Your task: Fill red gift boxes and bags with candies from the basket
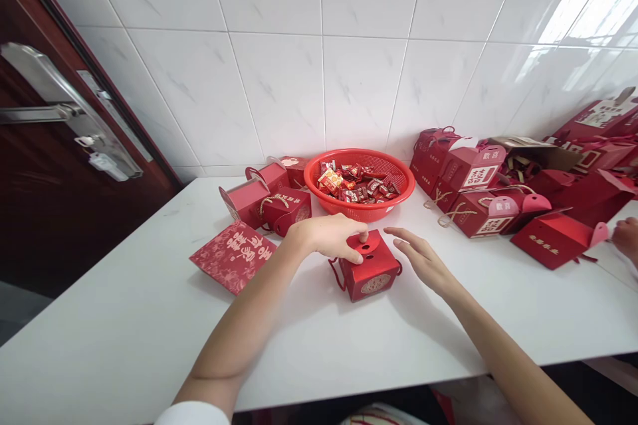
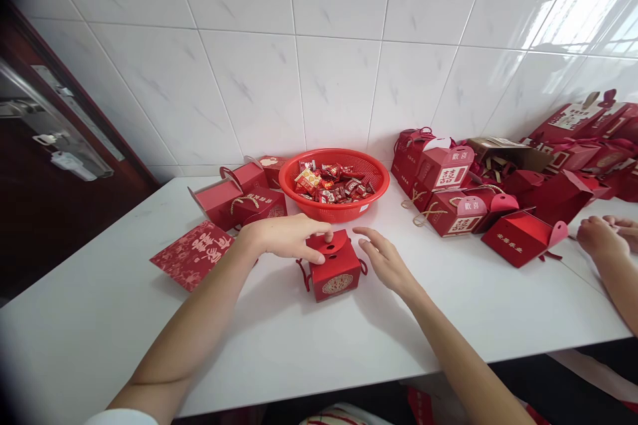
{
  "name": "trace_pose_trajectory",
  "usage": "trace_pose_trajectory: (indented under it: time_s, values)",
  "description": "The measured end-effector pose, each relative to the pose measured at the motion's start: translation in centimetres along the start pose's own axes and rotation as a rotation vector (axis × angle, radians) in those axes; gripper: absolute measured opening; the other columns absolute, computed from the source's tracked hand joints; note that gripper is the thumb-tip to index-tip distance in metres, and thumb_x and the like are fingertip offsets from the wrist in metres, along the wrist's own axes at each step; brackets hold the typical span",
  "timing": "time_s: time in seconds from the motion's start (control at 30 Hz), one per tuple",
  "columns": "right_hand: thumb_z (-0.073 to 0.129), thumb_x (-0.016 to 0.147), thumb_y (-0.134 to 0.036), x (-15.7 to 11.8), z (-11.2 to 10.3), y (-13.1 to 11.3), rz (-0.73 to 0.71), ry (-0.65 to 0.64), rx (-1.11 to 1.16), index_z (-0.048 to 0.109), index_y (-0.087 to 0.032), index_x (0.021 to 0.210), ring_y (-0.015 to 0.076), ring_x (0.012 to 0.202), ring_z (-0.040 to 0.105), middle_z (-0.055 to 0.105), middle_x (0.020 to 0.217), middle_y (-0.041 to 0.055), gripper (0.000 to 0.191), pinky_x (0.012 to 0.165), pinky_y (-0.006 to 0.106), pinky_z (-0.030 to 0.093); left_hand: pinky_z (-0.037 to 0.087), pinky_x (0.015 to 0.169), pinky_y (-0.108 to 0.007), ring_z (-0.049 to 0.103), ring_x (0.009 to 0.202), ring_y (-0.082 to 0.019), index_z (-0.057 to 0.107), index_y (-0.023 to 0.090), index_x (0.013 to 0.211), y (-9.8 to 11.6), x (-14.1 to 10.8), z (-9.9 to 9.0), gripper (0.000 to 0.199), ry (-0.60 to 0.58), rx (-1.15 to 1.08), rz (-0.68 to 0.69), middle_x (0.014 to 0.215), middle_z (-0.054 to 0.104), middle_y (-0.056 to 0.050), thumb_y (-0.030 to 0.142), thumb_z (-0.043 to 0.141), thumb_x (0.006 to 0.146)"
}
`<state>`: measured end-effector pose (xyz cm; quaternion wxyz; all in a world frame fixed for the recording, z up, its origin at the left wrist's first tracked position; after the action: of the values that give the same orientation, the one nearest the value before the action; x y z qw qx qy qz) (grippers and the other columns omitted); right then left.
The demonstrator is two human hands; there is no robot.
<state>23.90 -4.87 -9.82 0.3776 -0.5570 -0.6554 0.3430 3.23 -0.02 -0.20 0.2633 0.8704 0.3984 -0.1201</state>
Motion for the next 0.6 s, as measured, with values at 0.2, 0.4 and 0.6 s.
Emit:
trace_pose_trajectory:
  time_s: [0.2,0.4,0.6]
  values:
    - [0.055,0.085,-0.032,1.2,0.0,0.1,-0.032,-0.247,-0.030,0.070,-0.022,0.110,0.0286,0.118,0.061,0.069,0.126,0.0087,0.031,0.108,0.051,0.043,0.042,0.059,-0.029,0.063,0.077,-0.021,0.056,0.026,0.113,-0.1,0.2,0.0,0.033,-0.057,-0.032,0.009,0.099,0.065,-0.003,0.042,0.061,0.084]
    - [0.073,0.073,-0.040,1.3,-1.9,0.2,0.131,-0.184,0.221,0.063,-0.020,0.071,0.0232,0.085,0.062,0.069,0.083,0.0049,0.022,0.095,0.046,0.048,0.045,0.060,-0.027,0.061,0.071,-0.017,0.057,0.027,0.117,-0.6,0.9,-0.2,0.040,-0.099,-0.079,0.059,0.106,0.064,-0.003,0.043,0.064,0.082]
    - [0.080,0.073,-0.046,0.1,-5.6,-2.3,0.095,-0.149,0.688,0.063,-0.022,0.061,0.0171,0.070,0.056,0.059,0.067,0.0006,0.031,0.091,0.043,0.051,0.047,0.060,-0.026,0.064,0.066,-0.015,0.061,0.026,0.118,-0.9,1.7,-0.1,0.043,-0.094,-0.191,0.098,0.107,0.066,-0.002,0.038,0.069,0.078]
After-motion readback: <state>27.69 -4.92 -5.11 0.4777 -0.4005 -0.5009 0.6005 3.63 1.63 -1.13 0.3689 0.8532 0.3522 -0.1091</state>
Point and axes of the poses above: each hand's wrist, its own x-axis towards the middle knuckle, its own z-axis out of the palm, y = z × x, the point moved 2 cm from there along x, towards the middle knuckle
